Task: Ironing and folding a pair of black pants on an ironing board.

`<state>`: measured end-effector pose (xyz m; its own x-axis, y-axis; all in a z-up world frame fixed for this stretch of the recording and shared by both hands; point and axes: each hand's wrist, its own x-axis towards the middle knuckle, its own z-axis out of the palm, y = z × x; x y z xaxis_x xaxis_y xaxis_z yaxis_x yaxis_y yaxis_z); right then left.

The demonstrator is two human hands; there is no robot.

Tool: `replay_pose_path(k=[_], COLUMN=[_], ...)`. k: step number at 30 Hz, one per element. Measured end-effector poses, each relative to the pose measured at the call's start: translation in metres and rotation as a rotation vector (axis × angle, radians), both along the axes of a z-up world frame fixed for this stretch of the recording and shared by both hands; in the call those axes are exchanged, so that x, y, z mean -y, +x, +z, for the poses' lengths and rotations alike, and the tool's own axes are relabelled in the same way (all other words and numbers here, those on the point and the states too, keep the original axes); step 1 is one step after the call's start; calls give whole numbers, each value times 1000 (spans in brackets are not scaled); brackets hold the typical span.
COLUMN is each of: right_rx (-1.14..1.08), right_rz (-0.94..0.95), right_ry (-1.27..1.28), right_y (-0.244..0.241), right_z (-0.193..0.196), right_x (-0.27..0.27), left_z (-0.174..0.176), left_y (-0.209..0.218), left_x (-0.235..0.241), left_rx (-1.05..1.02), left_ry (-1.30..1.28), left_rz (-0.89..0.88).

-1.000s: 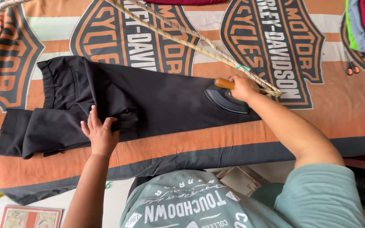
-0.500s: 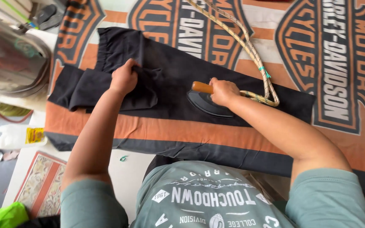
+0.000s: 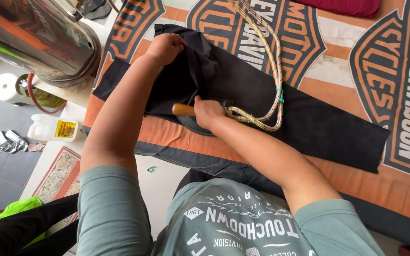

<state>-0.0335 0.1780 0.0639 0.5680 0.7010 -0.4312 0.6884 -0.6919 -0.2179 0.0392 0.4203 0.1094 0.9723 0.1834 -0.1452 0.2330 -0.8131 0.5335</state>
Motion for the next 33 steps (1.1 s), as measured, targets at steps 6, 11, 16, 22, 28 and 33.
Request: replay_pose_path(k=[6, 11, 16, 22, 28, 33], right_rx=[-50, -41, 71, 50, 197, 159], right_rz=[66, -119, -248, -641, -894, -770], right_ry=[-109, -242, -323, -317, -356, -258], right_y=[-13, 10, 32, 25, 94, 71], right_z=[3, 17, 23, 117, -10, 63], right_x=[59, 169, 293, 360, 521, 418], left_z=[20, 10, -24, -56, -90, -86], left_y=[-29, -56, -81, -108, -144, -164], left_x=[15, 41, 73, 97, 113, 134], left_rx=[-49, -3, 119, 20, 105, 113], left_ry=[-128, -151, 7, 98, 71, 16], left_rz=[9, -59, -129, -143, -105, 2])
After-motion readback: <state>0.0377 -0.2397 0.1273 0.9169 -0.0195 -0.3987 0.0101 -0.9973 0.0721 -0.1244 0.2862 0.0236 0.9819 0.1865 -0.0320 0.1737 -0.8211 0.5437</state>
